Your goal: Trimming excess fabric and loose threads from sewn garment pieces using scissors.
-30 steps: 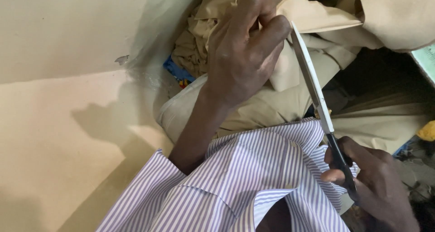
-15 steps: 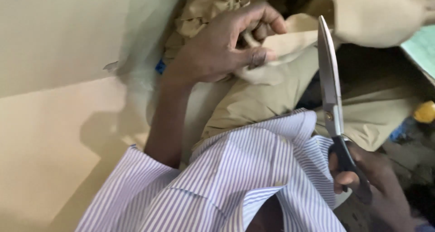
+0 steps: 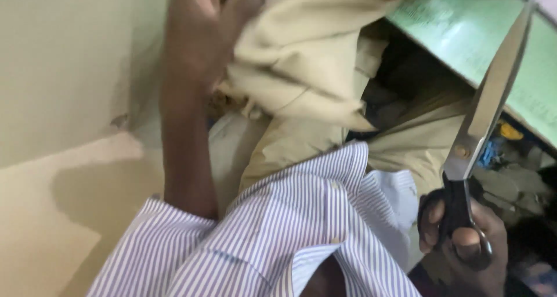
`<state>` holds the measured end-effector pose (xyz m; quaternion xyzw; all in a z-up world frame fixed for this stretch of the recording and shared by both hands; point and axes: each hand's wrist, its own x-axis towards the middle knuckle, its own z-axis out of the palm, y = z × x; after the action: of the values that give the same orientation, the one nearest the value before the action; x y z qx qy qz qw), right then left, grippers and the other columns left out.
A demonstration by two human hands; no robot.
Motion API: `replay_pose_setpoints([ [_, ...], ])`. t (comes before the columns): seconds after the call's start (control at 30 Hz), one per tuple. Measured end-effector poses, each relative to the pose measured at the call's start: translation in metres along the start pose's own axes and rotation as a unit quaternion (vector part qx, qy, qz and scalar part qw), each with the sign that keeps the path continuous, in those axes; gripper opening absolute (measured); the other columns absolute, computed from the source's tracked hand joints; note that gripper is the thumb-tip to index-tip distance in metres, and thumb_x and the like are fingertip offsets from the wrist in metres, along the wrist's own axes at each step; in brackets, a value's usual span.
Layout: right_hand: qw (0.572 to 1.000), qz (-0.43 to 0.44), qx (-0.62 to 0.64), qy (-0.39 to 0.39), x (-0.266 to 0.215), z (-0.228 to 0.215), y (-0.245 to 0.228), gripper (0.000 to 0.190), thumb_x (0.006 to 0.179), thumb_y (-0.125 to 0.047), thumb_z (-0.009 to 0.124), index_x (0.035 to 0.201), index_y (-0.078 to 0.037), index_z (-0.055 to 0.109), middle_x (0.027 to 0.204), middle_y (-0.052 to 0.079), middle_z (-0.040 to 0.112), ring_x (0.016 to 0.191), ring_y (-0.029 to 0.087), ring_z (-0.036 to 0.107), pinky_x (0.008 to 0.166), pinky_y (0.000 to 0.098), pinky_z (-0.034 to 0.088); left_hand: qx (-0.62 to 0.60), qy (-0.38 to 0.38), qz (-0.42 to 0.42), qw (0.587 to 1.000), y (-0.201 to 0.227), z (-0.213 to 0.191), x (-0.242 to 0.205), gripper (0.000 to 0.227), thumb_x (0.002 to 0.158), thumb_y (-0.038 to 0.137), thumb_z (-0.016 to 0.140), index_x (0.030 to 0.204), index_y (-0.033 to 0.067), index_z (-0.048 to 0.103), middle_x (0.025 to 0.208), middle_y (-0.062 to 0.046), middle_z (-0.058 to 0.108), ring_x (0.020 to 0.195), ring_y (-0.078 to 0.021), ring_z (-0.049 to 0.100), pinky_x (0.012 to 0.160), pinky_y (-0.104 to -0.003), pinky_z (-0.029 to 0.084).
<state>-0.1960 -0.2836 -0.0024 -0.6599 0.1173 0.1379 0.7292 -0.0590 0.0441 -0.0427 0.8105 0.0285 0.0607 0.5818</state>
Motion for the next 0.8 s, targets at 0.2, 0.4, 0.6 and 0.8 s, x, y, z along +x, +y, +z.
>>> replay_pose_setpoints([
  [0.2,0.997,-0.003,-0.066,-0.034,0.009,-0.021,0.018,0.058,0.093,-0.064,0.067,0.088,-0.007,0.058,0.062,0.000,0.051,0.054,0.007,0.048,0.049,0.0211,0.031,0.010,-0.142,-0.110,0.984,0.006,-0.013,-0.032,0.016,0.094,0.021,0.076,0.107,0.0110,0.078,0.102,0.003,0.076,0.095,-0.0066,0.068,0.084,-0.021,0.053],
  [0.4,0.973,0.048,-0.200,-0.104,0.024,-0.020,0.015,0.068,0.090,-0.073,0.053,0.078,-0.007,0.062,0.053,0.003,0.055,0.048,0.013,0.050,0.048,0.0291,0.038,0.110,-0.182,0.127,0.969,-0.018,0.004,-0.029,0.013,0.099,0.012,0.071,0.103,0.0003,0.073,0.092,-0.011,0.059,0.091,-0.0254,0.059,0.092,-0.043,0.047],
  [0.6,0.931,0.103,-0.212,-0.279,0.032,-0.023,0.034,0.057,0.089,-0.065,0.057,0.073,-0.011,0.064,0.058,-0.002,0.053,0.054,0.011,0.045,0.050,0.0313,0.034,0.211,-0.063,0.076,0.973,-0.033,0.031,-0.035,0.015,0.092,0.008,0.081,0.099,0.0074,0.067,0.090,-0.005,0.057,0.083,-0.0214,0.056,0.068,-0.035,0.043],
  [0.8,0.911,0.164,-0.119,-0.359,0.036,-0.006,0.039,0.064,0.093,-0.070,0.053,0.079,-0.008,0.061,0.074,0.000,0.045,0.066,0.015,0.040,0.059,0.0338,0.030,0.251,0.007,0.100,0.963,-0.032,0.040,-0.042,0.028,0.087,0.007,0.088,0.101,0.0116,0.064,0.096,-0.002,0.052,0.088,-0.0227,0.053,0.071,-0.035,0.048],
])
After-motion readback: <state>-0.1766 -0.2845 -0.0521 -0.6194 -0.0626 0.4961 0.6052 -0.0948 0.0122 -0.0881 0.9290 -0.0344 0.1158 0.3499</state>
